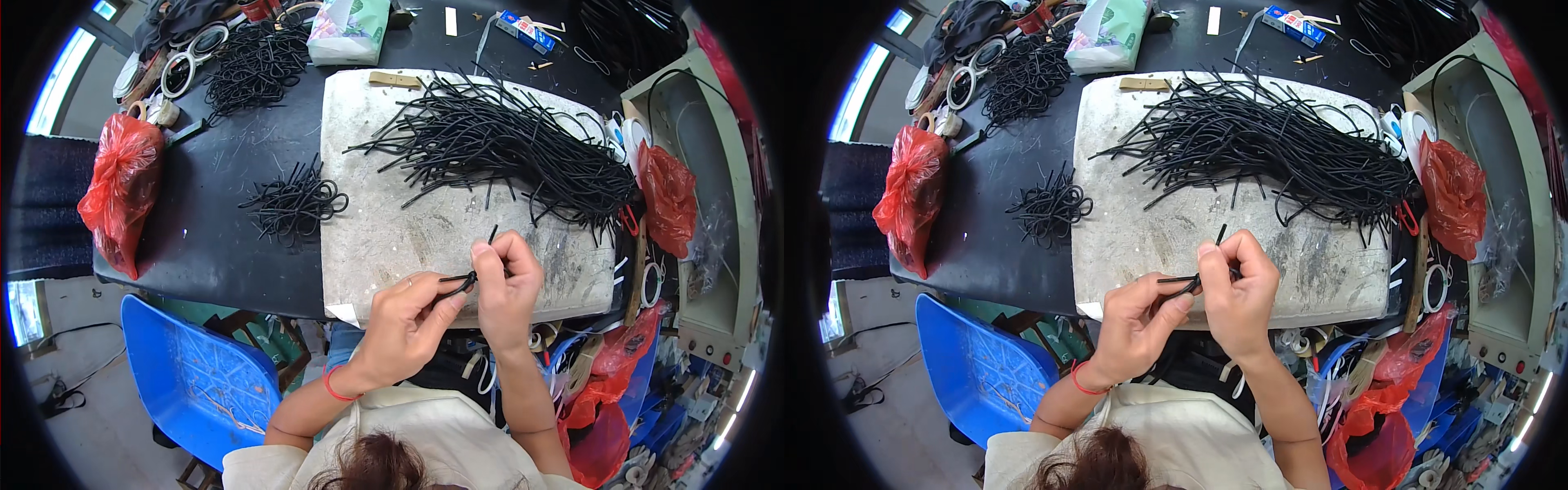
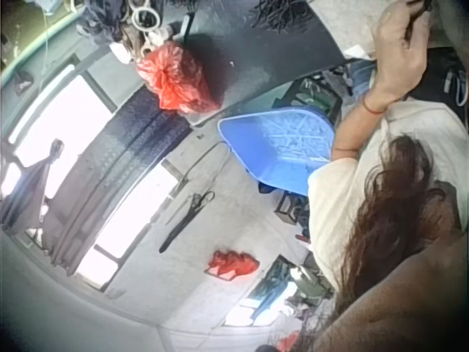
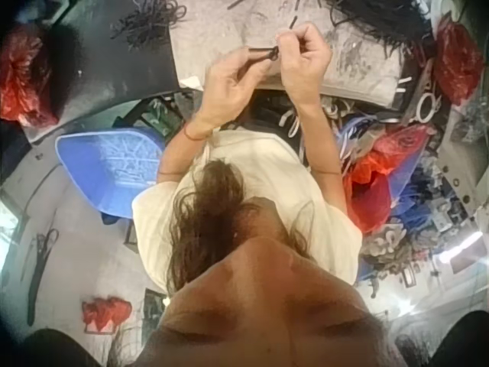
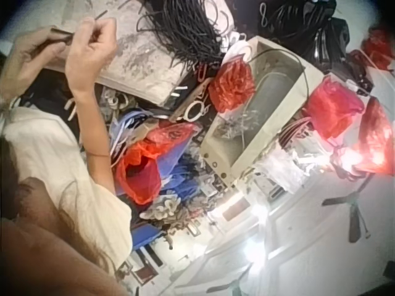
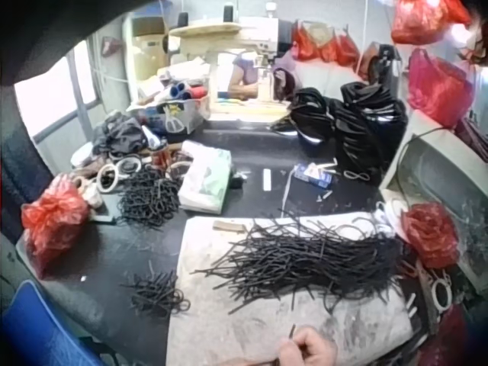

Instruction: The person sits at a cluttered workbench and repeatedly ties black cords into loops by hand. They pick up individual cords from a large pile, form a loop, and secure it with a knot before placing the finished item on the table.

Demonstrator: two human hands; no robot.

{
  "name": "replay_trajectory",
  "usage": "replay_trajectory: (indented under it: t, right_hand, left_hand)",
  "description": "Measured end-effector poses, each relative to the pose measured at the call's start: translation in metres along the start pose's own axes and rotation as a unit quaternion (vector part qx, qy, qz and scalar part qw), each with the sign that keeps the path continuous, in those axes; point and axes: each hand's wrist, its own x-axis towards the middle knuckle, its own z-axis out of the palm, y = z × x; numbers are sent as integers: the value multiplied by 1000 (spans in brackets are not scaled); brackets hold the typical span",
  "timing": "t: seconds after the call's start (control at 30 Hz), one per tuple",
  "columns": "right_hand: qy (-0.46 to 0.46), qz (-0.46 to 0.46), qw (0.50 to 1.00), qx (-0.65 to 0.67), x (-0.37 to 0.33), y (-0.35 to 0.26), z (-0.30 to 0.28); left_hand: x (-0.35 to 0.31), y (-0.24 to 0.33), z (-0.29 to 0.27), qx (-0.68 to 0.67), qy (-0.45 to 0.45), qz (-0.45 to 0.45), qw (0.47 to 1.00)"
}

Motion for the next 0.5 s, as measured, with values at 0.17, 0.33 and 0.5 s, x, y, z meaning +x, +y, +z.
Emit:
replay_trajectory:
  t: [0.17, 0.33, 0.5]
  right_hand:
    - [-22, 76, 994, 82, 3, 0, 1]
    - [-130, 145, 974, 114, 0, -12, -12]
    - [-135, 93, 981, 104, -6, -15, -7]
  left_hand:
    - [6, 5, -4, -118, 7, -85, 989]
    - [12, 0, -14, -134, 18, -97, 986]
    - [13, 5, -12, -146, 41, -68, 986]
